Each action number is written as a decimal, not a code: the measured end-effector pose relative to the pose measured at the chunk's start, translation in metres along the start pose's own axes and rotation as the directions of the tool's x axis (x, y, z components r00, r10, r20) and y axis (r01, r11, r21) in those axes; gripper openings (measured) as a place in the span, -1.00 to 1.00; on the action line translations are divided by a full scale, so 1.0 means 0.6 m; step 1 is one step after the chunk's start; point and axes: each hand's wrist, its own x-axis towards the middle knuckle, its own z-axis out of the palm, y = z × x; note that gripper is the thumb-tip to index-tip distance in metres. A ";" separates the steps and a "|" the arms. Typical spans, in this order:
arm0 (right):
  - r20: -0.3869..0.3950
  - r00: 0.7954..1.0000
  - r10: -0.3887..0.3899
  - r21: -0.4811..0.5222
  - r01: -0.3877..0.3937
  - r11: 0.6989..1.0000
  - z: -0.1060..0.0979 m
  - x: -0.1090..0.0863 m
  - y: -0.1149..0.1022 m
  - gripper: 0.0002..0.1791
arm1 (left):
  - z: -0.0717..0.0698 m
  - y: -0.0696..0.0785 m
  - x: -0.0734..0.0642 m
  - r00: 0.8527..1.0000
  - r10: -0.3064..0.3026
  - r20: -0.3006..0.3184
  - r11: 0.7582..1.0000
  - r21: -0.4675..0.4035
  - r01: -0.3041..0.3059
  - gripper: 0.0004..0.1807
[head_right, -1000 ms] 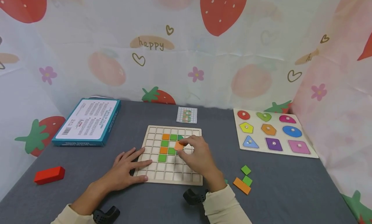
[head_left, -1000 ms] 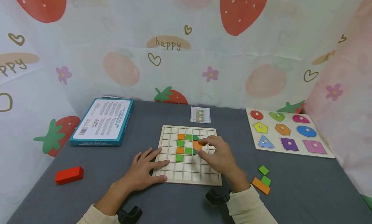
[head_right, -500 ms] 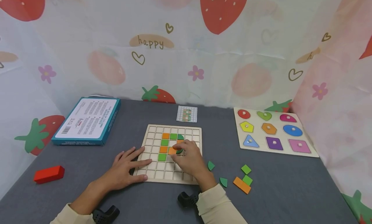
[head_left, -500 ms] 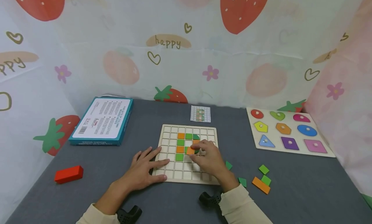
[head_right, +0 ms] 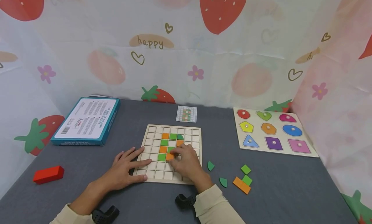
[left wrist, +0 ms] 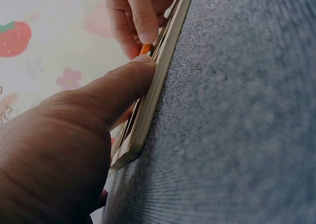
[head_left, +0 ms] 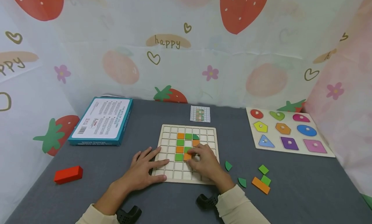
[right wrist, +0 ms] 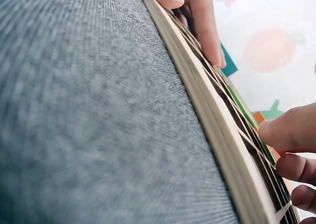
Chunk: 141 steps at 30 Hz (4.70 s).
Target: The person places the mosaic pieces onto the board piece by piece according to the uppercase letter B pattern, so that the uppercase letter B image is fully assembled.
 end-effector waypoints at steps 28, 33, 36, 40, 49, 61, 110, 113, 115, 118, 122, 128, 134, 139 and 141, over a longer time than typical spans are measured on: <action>-0.033 0.999 0.007 0.020 -0.006 1.000 -0.040 -0.002 -0.025 -0.69 | -0.004 -0.002 -0.001 1.000 -0.012 0.014 1.000 0.006 0.012 -0.32; -0.079 0.996 -0.048 0.024 0.050 0.998 -0.075 -0.017 -0.027 -0.67 | -0.003 -0.001 -0.001 1.000 -0.012 0.018 1.000 -0.009 0.012 -0.32; -0.109 0.992 -0.057 0.002 0.058 0.998 -0.100 -0.028 -0.026 -0.65 | -0.002 -0.001 -0.001 1.000 -0.011 0.015 1.000 -0.017 0.011 -0.32; -0.144 0.986 -0.080 -0.049 0.074 0.996 -0.129 -0.042 -0.024 -0.63 | -0.002 -0.001 -0.002 1.000 -0.006 0.006 1.000 -0.009 0.006 -0.34; -0.196 0.971 -0.134 -0.082 0.120 0.989 -0.169 -0.076 0.000 -0.59 | -0.002 0.000 -0.002 1.000 -0.015 0.018 1.000 -0.006 0.016 -0.32; -0.048 0.996 0.073 -0.059 -0.076 0.995 -0.168 -0.100 0.068 -0.59 | -0.002 0.000 -0.001 0.999 -0.029 0.022 1.000 0.005 0.029 -0.31; -0.090 0.994 -0.054 -0.157 0.039 0.987 -0.177 -0.095 0.057 -0.71 | 0.001 -0.003 0.001 1.000 -0.013 0.007 1.000 0.001 0.013 -0.33; -0.107 0.989 -0.101 -0.148 0.085 0.985 -0.182 -0.091 0.045 -0.70 | -0.001 -0.002 0.001 1.000 -0.014 0.013 1.000 0.007 0.014 -0.33; -0.117 0.985 -0.128 -0.152 0.110 0.982 -0.183 -0.087 0.037 -0.70 | -0.001 -0.001 0.001 1.000 -0.020 0.020 1.000 0.009 0.020 -0.33; -0.135 0.980 -0.149 -0.153 0.128 0.980 -0.182 -0.081 0.021 -0.70 | -0.001 -0.001 0.000 1.000 -0.021 0.023 1.000 0.004 0.021 -0.33; -0.150 0.979 -0.140 -0.140 0.119 0.983 -0.176 -0.073 0.008 -0.70 | -0.001 -0.002 -0.001 1.000 -0.010 0.014 1.000 -0.007 0.010 -0.34; -0.143 0.981 -0.132 -0.112 0.117 0.987 -0.157 -0.061 0.003 -0.72 | 0.000 -0.002 0.000 1.000 -0.013 0.011 1.000 -0.007 0.013 -0.32; -0.138 0.981 -0.139 -0.095 0.127 0.987 -0.139 -0.047 -0.006 -0.71 | -0.001 -0.001 0.000 1.000 -0.023 0.018 1.000 -0.007 0.023 -0.32; -0.137 0.983 -0.120 -0.066 0.112 0.992 -0.123 -0.037 -0.012 -0.71 | -0.001 -0.001 -0.001 1.000 -0.021 0.018 1.000 -0.011 0.021 -0.32; -0.138 0.985 -0.107 -0.053 0.100 0.994 -0.114 -0.033 -0.014 -0.71 | -0.002 -0.001 -0.001 1.000 -0.019 0.017 1.000 -0.010 0.020 -0.32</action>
